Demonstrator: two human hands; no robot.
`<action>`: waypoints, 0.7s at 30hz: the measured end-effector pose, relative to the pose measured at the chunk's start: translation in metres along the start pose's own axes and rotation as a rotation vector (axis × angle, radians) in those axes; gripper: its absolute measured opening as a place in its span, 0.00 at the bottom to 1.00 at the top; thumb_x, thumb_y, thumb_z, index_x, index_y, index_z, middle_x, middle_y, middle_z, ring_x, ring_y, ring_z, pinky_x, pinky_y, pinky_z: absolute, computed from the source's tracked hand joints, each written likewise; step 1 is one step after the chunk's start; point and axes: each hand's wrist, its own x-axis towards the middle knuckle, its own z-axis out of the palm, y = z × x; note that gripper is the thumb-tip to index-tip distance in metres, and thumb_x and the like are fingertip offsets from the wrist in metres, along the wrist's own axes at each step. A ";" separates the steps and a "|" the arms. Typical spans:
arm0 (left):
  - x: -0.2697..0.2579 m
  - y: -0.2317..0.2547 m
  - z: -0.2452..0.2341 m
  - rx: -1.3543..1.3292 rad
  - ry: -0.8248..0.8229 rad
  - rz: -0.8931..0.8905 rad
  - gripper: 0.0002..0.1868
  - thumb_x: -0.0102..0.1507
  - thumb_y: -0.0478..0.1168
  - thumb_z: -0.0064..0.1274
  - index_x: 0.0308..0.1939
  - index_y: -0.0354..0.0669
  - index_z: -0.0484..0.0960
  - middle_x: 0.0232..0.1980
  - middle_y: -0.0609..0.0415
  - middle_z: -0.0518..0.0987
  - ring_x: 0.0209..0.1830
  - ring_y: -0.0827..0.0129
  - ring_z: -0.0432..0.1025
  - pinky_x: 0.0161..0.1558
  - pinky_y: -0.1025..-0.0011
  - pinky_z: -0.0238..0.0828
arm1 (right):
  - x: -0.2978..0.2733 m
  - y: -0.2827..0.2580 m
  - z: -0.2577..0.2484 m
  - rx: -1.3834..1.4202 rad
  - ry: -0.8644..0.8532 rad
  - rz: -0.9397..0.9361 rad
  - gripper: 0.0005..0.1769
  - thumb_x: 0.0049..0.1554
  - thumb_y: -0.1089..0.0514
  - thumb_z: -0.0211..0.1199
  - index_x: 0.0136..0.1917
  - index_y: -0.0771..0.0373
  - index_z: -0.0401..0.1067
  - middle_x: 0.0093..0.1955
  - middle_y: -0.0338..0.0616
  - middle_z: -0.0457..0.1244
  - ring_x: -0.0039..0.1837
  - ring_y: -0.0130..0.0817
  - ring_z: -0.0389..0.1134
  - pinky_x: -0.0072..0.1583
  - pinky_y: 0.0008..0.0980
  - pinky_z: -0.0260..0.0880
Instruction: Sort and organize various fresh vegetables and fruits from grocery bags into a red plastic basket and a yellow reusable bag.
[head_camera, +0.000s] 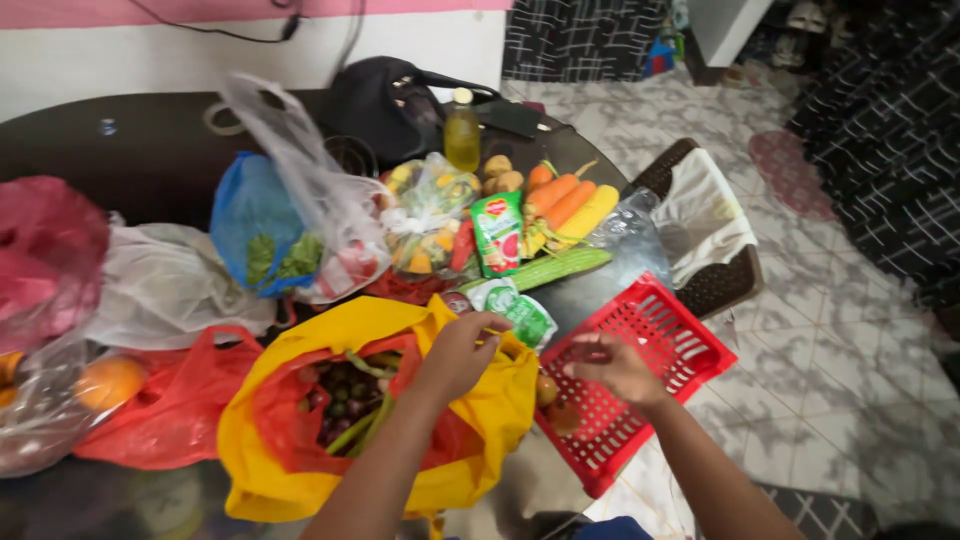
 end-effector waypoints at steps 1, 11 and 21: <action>-0.006 0.008 -0.012 0.004 0.010 -0.001 0.11 0.63 0.34 0.51 0.49 0.41 0.82 0.48 0.51 0.84 0.49 0.62 0.80 0.51 0.66 0.77 | 0.005 -0.009 0.009 -0.002 -0.010 -0.006 0.32 0.46 0.63 0.76 0.63 0.65 0.72 0.53 0.48 0.71 0.55 0.34 0.73 0.58 0.33 0.75; -0.115 -0.002 -0.123 0.737 0.184 0.062 0.29 0.47 0.44 0.67 0.54 0.52 0.83 0.64 0.48 0.73 0.68 0.46 0.61 0.57 0.31 0.59 | 0.015 -0.066 0.161 -0.088 -0.031 -0.275 0.25 0.47 0.59 0.77 0.57 0.61 0.74 0.55 0.38 0.68 0.57 0.28 0.68 0.60 0.32 0.69; -0.147 -0.082 -0.172 0.391 -0.065 -0.175 0.07 0.62 0.32 0.49 0.43 0.42 0.78 0.46 0.44 0.80 0.51 0.50 0.76 0.52 0.57 0.71 | -0.024 -0.140 0.267 -0.073 -0.282 -0.320 0.12 0.54 0.60 0.71 0.51 0.64 0.79 0.50 0.43 0.72 0.52 0.34 0.72 0.56 0.36 0.73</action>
